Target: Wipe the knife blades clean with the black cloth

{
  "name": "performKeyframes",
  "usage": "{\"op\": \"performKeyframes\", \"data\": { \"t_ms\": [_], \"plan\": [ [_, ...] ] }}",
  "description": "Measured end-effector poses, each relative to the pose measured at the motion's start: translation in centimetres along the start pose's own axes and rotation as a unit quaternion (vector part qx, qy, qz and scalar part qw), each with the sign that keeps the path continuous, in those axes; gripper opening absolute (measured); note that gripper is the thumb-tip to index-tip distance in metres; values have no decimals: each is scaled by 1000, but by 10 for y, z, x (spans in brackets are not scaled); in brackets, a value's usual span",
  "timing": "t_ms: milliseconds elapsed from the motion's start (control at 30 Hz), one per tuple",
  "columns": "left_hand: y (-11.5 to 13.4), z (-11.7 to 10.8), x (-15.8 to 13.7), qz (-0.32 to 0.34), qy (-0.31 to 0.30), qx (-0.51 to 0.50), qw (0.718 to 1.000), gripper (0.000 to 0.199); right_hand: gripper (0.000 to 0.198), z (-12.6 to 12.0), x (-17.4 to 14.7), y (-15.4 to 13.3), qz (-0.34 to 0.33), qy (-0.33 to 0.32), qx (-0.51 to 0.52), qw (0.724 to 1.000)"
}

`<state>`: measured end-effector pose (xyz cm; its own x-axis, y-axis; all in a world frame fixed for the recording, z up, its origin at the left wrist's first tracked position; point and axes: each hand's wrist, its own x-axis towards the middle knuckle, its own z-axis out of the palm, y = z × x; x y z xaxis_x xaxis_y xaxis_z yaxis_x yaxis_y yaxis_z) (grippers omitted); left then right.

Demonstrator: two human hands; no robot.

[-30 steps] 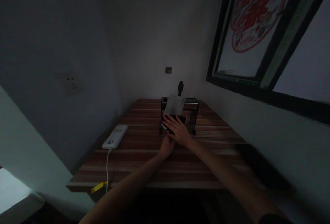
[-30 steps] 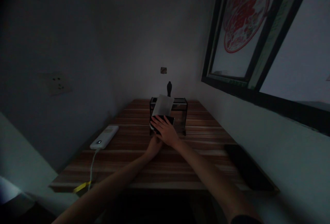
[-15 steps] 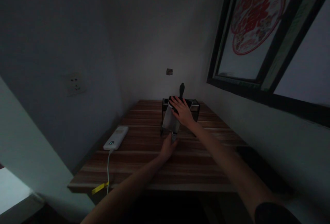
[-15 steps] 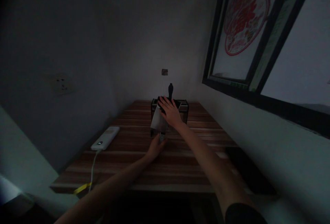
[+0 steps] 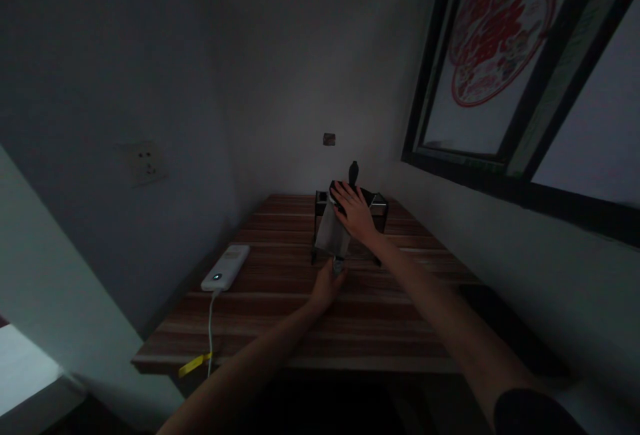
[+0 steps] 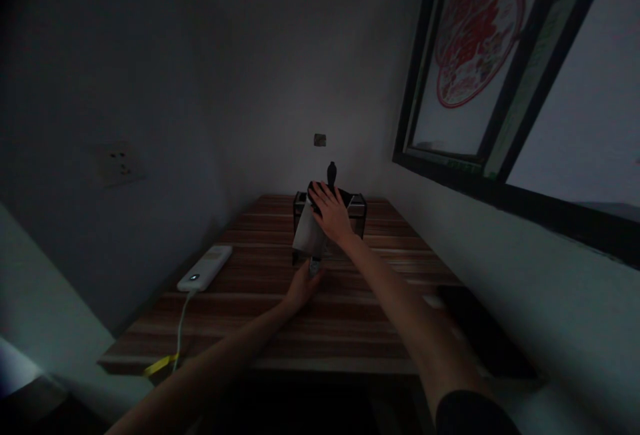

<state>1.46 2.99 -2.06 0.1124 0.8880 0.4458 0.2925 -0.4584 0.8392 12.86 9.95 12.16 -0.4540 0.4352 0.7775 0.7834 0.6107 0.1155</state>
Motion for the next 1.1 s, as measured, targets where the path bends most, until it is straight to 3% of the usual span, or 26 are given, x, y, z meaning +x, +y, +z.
{"op": "performKeyframes", "data": {
  "t_ms": [633, 767, 933, 1100],
  "plan": [
    [-5, 2, 3, -29, -3, -21, 999, 35, 58, 11, -61, -40, -80, -79, 25, 993],
    [-8, 2, 2, -28, -10, -15, 999, 28, 60, 14, -75, -49, -104, -103, 30, 989],
    [-11, 4, 0, -22, 13, -21, 999, 33, 59, 13, -89, -56, -123, -130, 62, 982],
    [-10, 9, 3, -49, 14, -20, 999, 22, 58, 13, -95, -58, -130, -149, 81, 977]
  ]
}}
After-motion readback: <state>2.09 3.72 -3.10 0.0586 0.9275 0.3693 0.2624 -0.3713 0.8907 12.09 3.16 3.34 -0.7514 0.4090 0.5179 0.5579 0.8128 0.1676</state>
